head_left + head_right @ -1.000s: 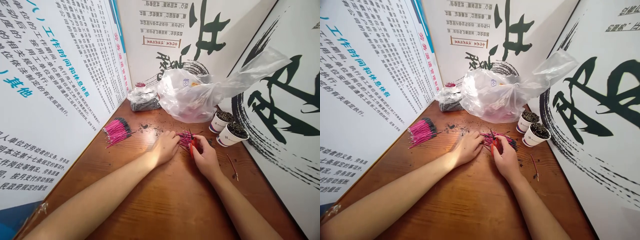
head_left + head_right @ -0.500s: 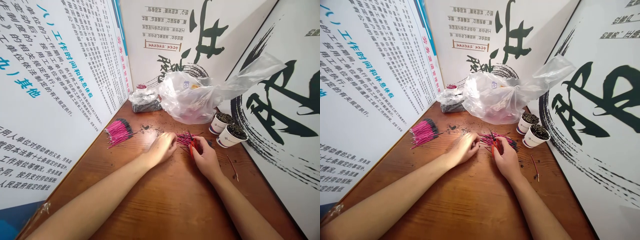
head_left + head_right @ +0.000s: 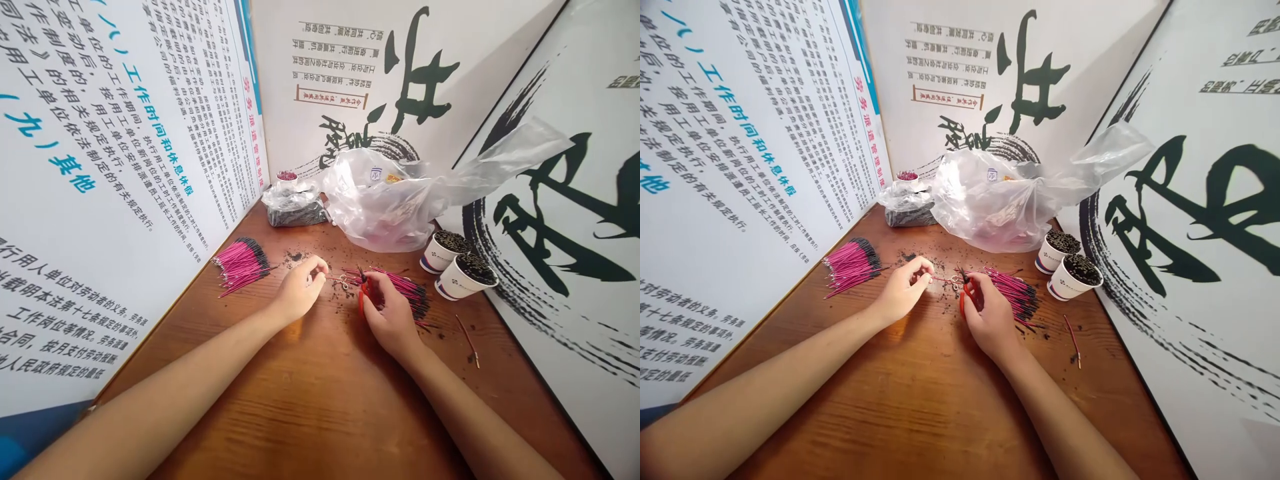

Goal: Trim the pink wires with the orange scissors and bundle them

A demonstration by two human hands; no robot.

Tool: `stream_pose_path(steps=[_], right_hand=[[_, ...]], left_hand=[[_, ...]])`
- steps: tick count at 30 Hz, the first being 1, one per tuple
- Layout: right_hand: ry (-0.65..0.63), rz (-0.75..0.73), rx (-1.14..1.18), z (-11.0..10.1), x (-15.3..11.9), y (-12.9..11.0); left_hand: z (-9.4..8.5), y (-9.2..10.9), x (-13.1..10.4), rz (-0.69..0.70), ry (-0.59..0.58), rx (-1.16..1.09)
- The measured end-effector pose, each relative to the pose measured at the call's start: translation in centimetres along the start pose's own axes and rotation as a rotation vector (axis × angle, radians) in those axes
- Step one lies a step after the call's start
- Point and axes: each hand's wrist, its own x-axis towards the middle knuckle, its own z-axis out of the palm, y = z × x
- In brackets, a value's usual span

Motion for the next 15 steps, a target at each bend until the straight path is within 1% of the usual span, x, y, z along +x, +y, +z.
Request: stream_pose_path(steps=[5, 8, 11, 15], right_hand=[[0.012, -0.041, 0.116, 3.2, 3.2, -0.7], [-0.01, -0.059, 0.136, 4.5, 4.3, -0.6], [-0.07, -0.072, 0.13, 4.9, 4.3, -0.5], [-0.133, -0.111, 0.08, 4.9, 3.8, -0.5]], left_hand=[[-1.5, -0.8, -0.1, 0.012, 0.039, 0.021], [-2.2, -1.5, 0.0, 0.013, 0.035, 0.079], [-2.2, -1.6, 0.1, 0.046, -0.008, 0.133], [-2.0, -1.4, 0.1, 0.083, -0.063, 0.211]])
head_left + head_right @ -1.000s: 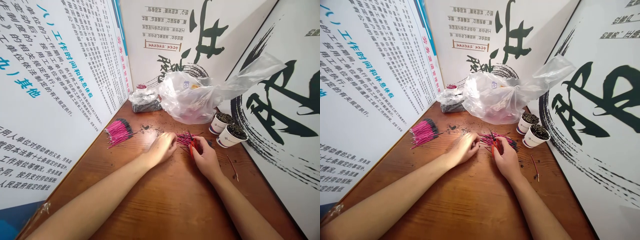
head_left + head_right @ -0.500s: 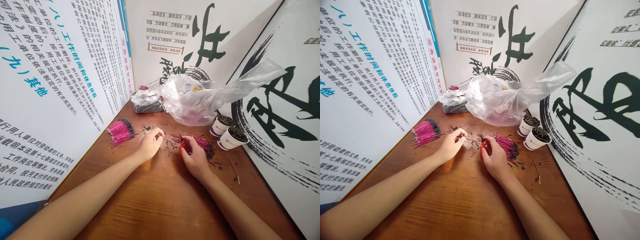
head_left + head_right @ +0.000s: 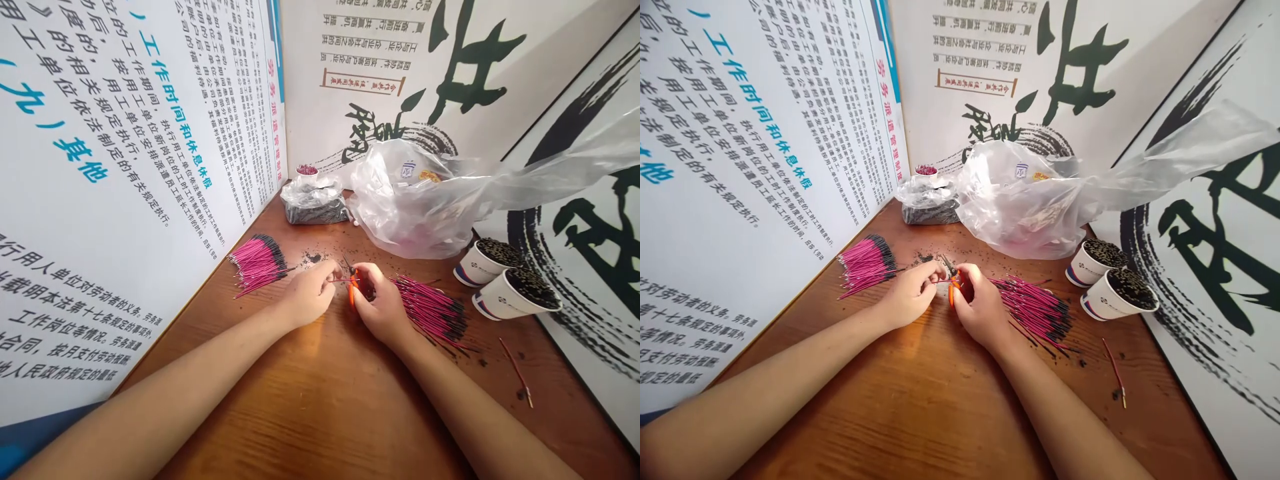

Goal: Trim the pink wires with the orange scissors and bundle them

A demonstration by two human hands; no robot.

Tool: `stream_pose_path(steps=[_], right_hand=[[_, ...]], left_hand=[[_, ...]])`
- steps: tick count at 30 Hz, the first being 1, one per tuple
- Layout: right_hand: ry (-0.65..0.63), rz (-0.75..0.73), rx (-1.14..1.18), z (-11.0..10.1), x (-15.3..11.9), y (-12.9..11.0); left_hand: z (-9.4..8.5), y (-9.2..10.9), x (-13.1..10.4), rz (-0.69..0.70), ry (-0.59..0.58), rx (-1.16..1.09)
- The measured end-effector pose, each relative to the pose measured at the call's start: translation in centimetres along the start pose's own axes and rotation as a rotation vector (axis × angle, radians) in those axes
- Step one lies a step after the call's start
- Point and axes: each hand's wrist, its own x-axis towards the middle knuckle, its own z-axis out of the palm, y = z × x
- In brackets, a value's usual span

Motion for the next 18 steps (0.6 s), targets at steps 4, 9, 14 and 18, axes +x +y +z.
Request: stream_pose_path(steps=[4, 9, 14, 18], right_hand=[[0.025, -0.009, 0.01, -0.11, -0.13, -0.06], [0.111, -0.004, 0.056, -0.13, -0.13, 0.04], [0.188, -0.042, 0.058, -0.16, -0.14, 0.05], [0.202, -0.052, 0.049, -0.15, -0.14, -0.26]], left_hand=[[0.03, -0.05, 0.0, 0.038, -0.005, 0.041], [-0.01, -0.12, 0.06, 0.014, 0.016, 0.083], [0.01, 0.15, 0.02, 0.04, -0.014, 0.123], [0.08, 0.53, 0.01, 0.052, -0.031, 0.158]])
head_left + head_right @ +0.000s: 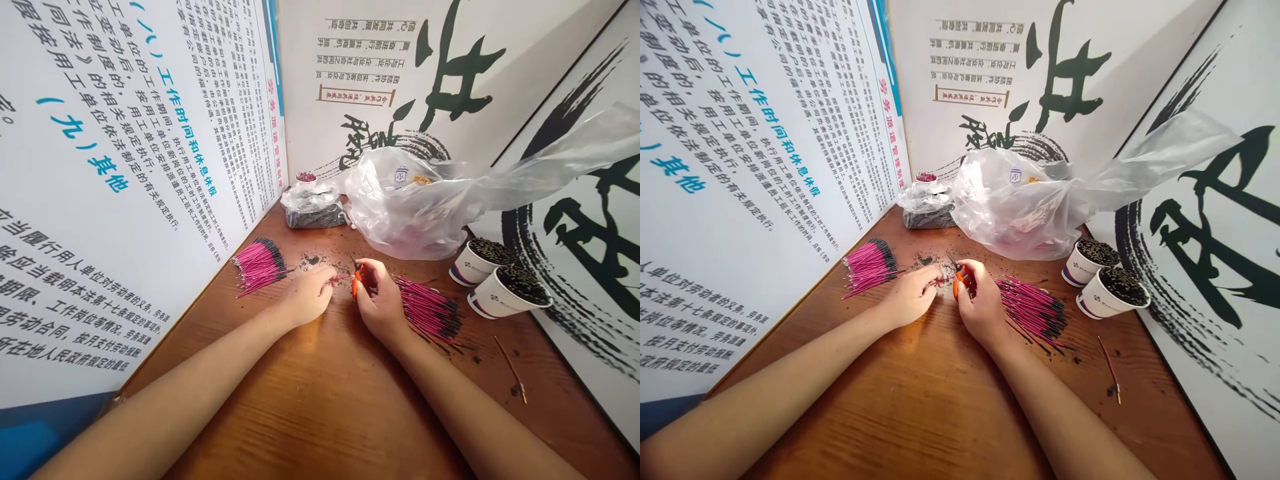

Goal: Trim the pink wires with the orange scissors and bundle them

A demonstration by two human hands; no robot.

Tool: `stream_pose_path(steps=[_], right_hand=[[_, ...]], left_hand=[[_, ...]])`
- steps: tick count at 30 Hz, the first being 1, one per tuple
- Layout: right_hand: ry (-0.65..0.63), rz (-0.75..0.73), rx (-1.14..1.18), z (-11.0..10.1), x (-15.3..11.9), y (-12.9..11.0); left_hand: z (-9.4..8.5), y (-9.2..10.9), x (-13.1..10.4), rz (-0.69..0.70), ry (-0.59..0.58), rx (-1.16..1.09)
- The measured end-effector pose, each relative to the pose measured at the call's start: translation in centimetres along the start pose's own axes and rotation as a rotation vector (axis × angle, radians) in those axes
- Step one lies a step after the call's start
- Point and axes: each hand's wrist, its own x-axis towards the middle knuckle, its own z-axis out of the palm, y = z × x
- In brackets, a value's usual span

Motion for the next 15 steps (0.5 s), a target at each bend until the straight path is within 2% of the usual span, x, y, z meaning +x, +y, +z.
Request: stream_pose_path(steps=[4, 7, 11, 15], right_hand=[[-0.015, 0.003, 0.02, 0.1, 0.0, -0.2], [0.003, 0.022, 0.054, 0.2, 0.1, -0.1], [0.0, 0.057, 0.091, 0.3, 0.2, 0.3], [-0.022, 0.073, 0.103, 0.4, 0.2, 0.6]], left_hand=[[0.2, 0.4, 0.0, 0.001, -0.013, -0.004], [0.3, 0.4, 0.0, -0.066, 0.041, -0.126], [-0.2, -0.2, 0.2, -0.204, 0.119, -0.581], [-1.3, -1.0, 0.6, -0.308, 0.029, -1.081]])
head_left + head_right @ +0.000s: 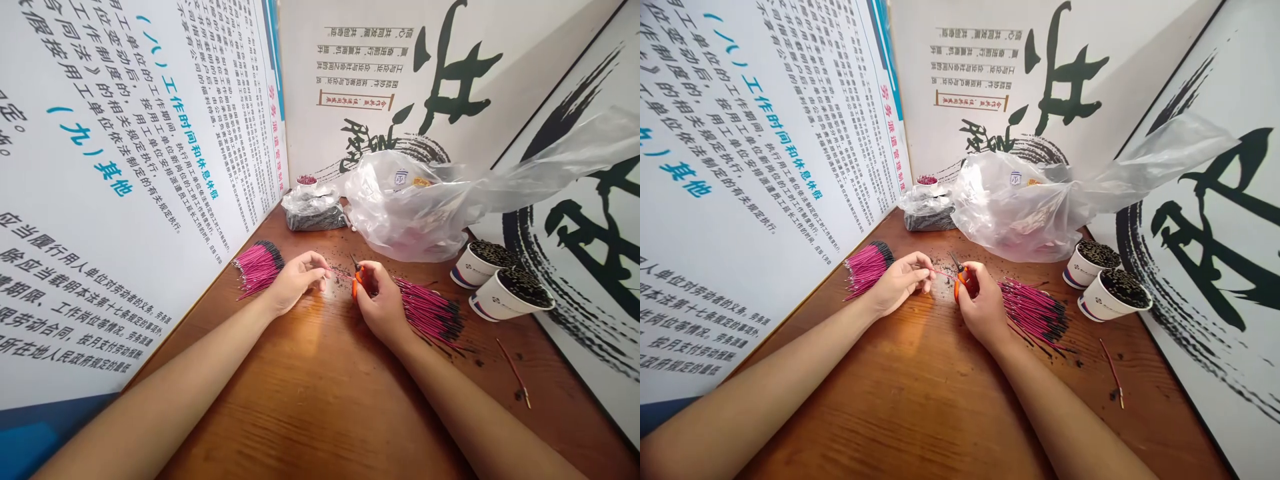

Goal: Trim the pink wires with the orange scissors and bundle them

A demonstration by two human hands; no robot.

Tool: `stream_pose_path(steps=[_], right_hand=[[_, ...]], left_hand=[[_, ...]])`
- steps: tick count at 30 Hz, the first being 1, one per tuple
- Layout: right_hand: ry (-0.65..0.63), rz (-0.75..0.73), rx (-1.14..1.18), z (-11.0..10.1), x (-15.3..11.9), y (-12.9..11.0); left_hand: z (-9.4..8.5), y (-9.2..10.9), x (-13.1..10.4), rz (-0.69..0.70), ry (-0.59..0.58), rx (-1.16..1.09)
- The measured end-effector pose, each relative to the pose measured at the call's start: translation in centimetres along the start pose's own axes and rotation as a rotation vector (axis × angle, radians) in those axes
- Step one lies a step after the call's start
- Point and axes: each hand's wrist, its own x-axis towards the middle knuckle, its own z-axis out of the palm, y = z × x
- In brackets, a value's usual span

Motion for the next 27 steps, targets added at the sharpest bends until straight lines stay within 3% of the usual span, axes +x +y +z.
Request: stream_pose_path(steps=[3, 10, 19, 27], right_hand=[[-0.043, 0.011, -0.01, 0.1, 0.0, 0.2], [-0.127, 0.027, -0.064, -0.1, -0.2, -0.2], [-0.246, -0.005, -0.191, -0.3, -0.7, -1.4], [-0.216, -0.055, -0.256, -0.3, -1.1, -1.8]], left_hand=[[-0.5, 0.2, 0.2, -0.071, 0.004, -0.15], [-0.1, 0.1, 0.3, -0.039, 0.118, -0.153], [0.8, -0.6, -0.8, 0.251, 0.123, 0.349], [0.8, -0.4, -0.6, 0.328, 0.122, 0.576]])
